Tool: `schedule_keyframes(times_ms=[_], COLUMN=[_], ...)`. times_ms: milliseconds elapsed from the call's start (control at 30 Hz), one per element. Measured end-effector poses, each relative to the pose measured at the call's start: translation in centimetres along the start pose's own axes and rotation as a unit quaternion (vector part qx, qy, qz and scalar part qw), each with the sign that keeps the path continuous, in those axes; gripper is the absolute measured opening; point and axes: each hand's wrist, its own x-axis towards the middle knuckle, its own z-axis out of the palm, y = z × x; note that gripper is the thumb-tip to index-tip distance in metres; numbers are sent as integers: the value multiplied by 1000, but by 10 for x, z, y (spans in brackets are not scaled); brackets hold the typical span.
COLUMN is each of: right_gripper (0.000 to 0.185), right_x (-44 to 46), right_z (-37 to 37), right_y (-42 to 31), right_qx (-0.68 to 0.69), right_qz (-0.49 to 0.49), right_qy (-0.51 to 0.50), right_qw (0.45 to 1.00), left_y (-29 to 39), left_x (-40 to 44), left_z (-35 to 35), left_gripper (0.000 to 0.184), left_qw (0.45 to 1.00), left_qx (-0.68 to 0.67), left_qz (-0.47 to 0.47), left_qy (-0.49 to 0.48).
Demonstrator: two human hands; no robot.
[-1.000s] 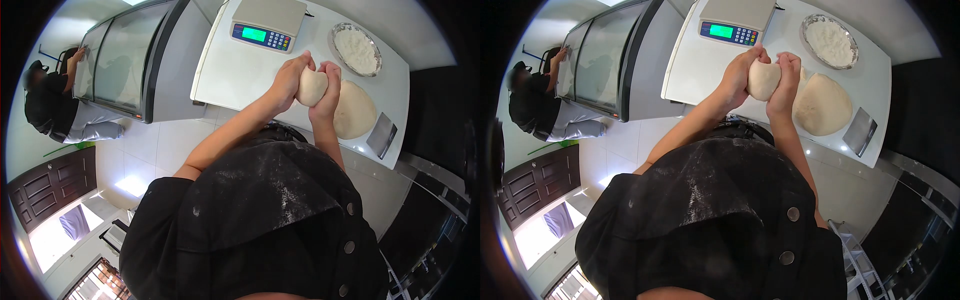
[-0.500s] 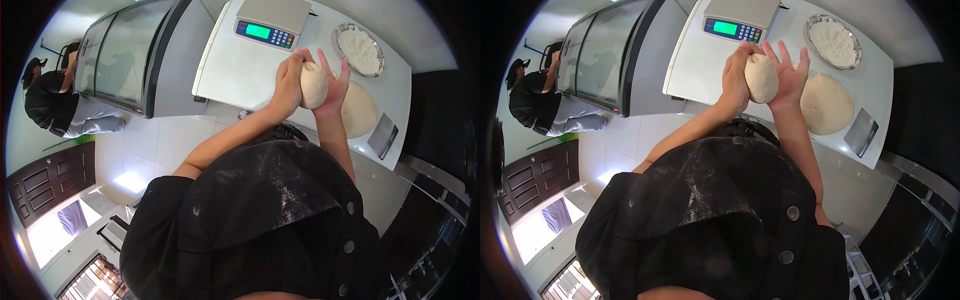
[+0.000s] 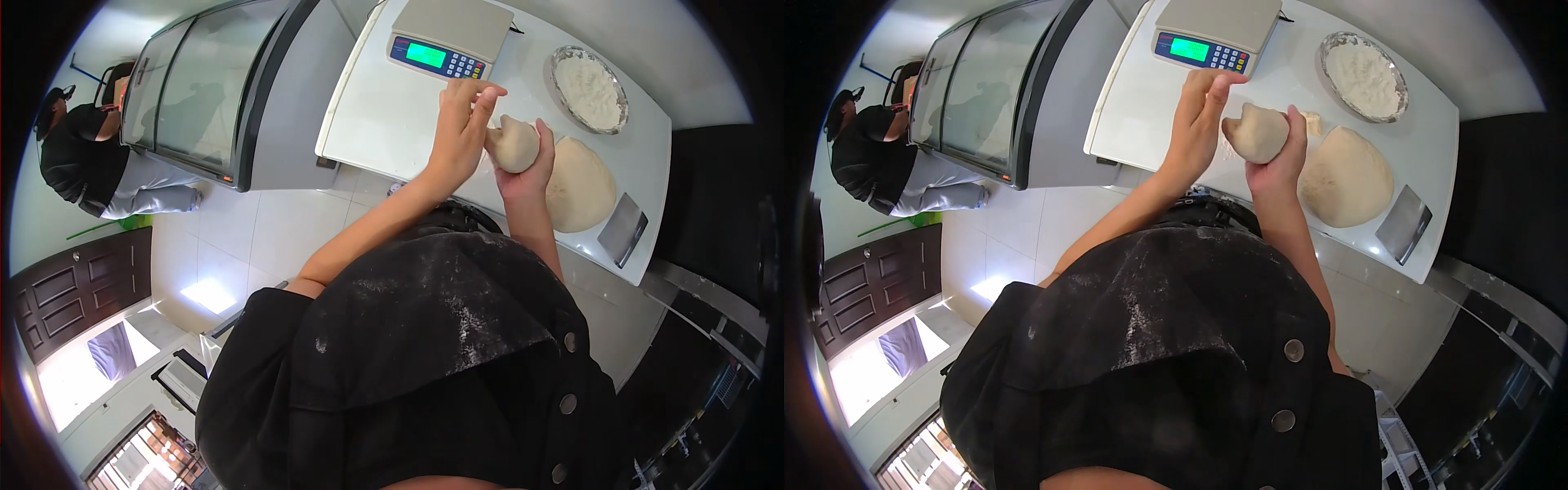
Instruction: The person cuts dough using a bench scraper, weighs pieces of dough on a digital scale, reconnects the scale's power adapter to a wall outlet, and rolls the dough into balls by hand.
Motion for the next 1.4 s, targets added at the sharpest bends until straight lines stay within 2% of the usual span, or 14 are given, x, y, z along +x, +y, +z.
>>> schedule_keyframes(times_ms=[33,233,367,567,633,700,733,900,967,1033,1067,1200,1233,1400], right_gripper=[33,26,31,44,50,56,56,65,66,68,68,63,63,51], right_x=[0,-24,-17,-22,-21,-18,-17,-17,-17,-16,-17,-28,-25,1], right_z=[3,31,23,25,19,17,20,28,23,19,19,14,8,-14], right_y=[1,-8,-8,-11,-18,-23,-21,-14,-16,-17,-12,28,31,23], right_qx=[-28,-83,-120,-44,-33,-21,-19,-83,-34,14,14,-89,-89,61], right_qz=[-52,-81,-90,-47,41,127,129,82,113,143,144,-34,-33,113], right_qy=[62,73,-6,-114,-163,-213,-214,-132,-136,-141,-142,-143,-142,-87], right_qw=[996,991,989,991,985,969,968,984,984,980,979,985,985,988], left_y=[1,15,7,14,-6,-24,-22,-5,9,16,14,-8,-10,-17], left_x=[-2,-2,15,18,14,11,11,1,3,5,5,0,-4,-8], left_z=[0,13,-6,3,13,20,17,0,-9,-14,-14,-13,-11,6], left_gripper=[27,29,31,30,29,28,28,31,30,30,30,37,37,38], left_qw=[997,987,938,901,976,999,999,984,937,847,848,840,839,958], left_qx=[-57,-90,-157,-289,-146,6,8,-99,-196,-284,-283,-325,-324,-166], left_qz=[-53,-133,-280,-276,-123,37,37,-105,-284,-448,-449,-424,-425,-234], left_qy=[4,-23,-131,-169,-107,-39,-39,-107,-52,10,11,99,99,-4])
